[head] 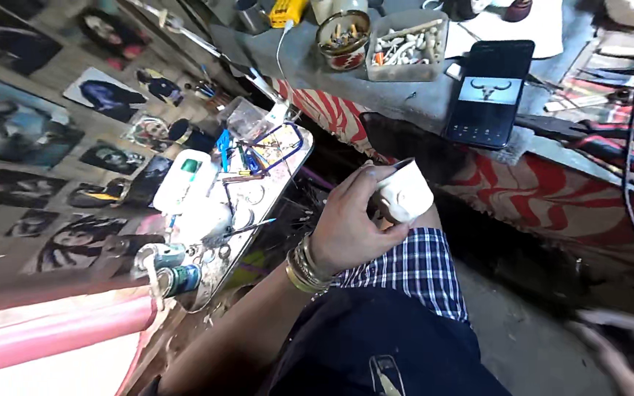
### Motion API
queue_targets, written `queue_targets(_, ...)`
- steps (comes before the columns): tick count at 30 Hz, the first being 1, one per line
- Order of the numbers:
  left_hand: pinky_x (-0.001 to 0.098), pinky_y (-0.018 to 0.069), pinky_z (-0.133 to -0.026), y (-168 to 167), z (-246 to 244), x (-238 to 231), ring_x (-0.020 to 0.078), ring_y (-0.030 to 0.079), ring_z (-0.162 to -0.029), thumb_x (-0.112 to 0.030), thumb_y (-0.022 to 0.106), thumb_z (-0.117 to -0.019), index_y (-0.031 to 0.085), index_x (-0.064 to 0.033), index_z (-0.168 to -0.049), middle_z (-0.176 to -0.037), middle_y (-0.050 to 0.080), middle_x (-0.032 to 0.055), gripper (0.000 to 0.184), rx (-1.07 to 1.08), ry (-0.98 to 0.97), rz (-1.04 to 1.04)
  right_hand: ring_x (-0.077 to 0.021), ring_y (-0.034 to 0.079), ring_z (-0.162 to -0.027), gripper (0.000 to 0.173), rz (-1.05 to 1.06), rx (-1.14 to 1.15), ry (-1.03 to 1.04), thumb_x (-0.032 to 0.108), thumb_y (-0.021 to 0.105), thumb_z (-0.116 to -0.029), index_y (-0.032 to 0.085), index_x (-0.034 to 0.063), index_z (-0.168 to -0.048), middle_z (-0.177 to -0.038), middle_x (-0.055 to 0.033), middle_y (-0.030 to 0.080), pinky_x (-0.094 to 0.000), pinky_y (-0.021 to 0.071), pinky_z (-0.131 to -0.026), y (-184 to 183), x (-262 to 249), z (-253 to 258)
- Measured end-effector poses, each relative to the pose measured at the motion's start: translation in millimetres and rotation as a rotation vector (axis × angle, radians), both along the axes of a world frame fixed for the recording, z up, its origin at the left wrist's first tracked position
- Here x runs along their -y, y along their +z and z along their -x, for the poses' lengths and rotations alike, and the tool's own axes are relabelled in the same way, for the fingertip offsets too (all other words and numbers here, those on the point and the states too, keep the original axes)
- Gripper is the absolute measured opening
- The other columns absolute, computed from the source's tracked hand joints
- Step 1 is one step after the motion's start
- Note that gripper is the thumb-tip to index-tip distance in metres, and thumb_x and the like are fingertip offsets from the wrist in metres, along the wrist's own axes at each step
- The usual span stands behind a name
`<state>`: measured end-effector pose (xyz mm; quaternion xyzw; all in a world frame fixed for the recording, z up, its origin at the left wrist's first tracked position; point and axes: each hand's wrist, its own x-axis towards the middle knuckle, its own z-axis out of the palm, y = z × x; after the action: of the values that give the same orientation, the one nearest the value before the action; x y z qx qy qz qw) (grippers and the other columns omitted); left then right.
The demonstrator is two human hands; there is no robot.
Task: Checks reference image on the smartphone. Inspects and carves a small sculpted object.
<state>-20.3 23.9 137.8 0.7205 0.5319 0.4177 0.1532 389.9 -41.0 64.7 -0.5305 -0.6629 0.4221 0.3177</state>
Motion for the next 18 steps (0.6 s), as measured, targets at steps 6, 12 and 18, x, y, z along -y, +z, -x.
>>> queue_targets(6, 0.0299, 0.0607, -0.090, 5.5, -11.1, 2.4, 0.0121, 0.068, -0.104, -0.019, 0.089, -0.0735, 0.062, 0.0044, -0.123, -0.112, 0.069, 0.0105, 0.061, 0.112, -0.065, 0.004, -0.0090, 0.073, -0.096, 0.015, -0.279, -0.436, 0.273, 0.030, 0.069, -0.0964, 0.063, 0.0248, -0.109, -0.106, 0.0074, 0.073, -0.0258, 0.0627, -0.083, 29.1, -46.3, 112.1)
queue_targets(12, 0.0427, 0.0550, -0.105, 7.1, -21.4, 9.9, 0.0169, 0.069, -0.107, -0.027, 0.093, -0.0734, 0.061, -0.0028, -0.107, -0.103, 0.070, 0.0076, 0.052, 0.044, 0.134, -0.240, -0.0123, 0.073, -0.091, 0.014, -0.408, -0.735, 0.407, 0.025, 0.072, -0.0950, 0.065, 0.0182, -0.106, -0.097, 0.0032, 0.075, -0.0282, 0.0623, -0.082, 82.8, -90.7, 155.4)
queue_targets(18, 0.0420, 0.0629, -0.089, 6.4, -36.9, 25.2, 0.0234, 0.072, -0.101, -0.017, 0.090, -0.0770, 0.048, -0.0012, -0.131, -0.112, 0.069, 0.0132, 0.069, 0.766, 0.007, 0.314, -0.0139, 0.072, -0.095, 0.013, -0.390, -0.811, 0.301, 0.025, 0.067, -0.0992, 0.068, 0.0184, -0.110, -0.102, 0.0028, 0.073, -0.0319, 0.0630, -0.086, 78.5, -91.4, 169.6)
